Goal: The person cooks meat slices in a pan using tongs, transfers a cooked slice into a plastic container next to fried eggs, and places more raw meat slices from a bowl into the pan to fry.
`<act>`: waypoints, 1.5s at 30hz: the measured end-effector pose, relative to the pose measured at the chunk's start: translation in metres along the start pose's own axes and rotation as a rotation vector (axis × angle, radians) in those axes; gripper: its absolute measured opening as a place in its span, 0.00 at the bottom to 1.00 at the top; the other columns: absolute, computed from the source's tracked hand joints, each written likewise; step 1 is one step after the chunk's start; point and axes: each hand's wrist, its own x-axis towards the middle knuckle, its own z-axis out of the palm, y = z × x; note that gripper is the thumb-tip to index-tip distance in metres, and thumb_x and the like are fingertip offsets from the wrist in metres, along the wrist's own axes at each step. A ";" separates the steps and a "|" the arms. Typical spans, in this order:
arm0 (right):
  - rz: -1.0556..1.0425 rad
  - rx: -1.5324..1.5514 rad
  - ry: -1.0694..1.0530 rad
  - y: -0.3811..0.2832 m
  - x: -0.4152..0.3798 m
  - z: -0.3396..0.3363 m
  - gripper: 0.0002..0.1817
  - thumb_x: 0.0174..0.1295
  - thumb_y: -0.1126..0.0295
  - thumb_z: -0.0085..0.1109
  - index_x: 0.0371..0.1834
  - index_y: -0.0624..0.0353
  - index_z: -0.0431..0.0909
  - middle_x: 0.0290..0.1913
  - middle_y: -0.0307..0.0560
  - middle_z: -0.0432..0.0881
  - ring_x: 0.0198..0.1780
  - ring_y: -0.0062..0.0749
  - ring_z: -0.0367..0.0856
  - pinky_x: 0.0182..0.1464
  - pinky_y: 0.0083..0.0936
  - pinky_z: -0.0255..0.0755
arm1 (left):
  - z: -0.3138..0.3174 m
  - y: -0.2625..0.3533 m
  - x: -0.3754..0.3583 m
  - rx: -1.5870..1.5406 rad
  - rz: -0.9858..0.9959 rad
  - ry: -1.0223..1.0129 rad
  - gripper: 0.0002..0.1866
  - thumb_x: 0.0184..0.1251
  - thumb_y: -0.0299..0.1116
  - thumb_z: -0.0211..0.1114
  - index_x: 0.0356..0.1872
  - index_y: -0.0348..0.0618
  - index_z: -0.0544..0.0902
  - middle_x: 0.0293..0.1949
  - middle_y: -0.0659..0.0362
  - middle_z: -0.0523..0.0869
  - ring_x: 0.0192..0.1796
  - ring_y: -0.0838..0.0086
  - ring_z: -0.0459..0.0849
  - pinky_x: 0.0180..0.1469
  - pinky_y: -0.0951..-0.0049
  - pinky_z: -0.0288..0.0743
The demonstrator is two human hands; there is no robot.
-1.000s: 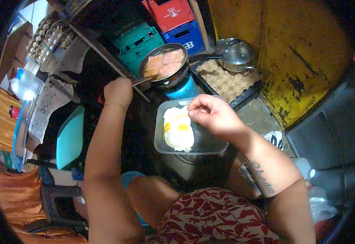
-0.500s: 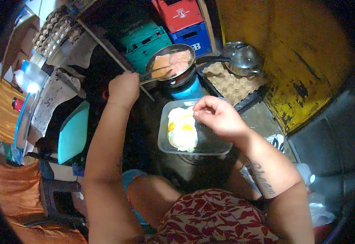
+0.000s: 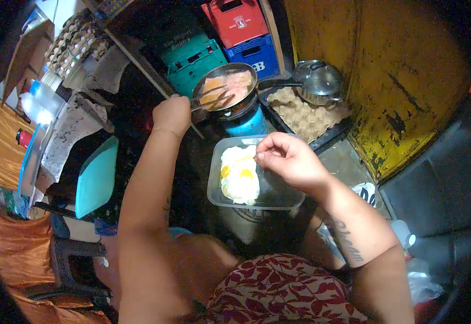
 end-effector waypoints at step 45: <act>-0.032 -0.116 -0.003 -0.001 -0.012 -0.004 0.07 0.66 0.70 0.64 0.41 0.61 0.81 0.32 0.33 0.81 0.35 0.13 0.75 0.38 0.17 0.71 | 0.006 0.004 -0.031 -0.421 -0.225 0.004 0.21 0.60 0.33 0.71 0.57 0.49 0.84 0.48 0.49 0.88 0.52 0.49 0.85 0.52 0.51 0.79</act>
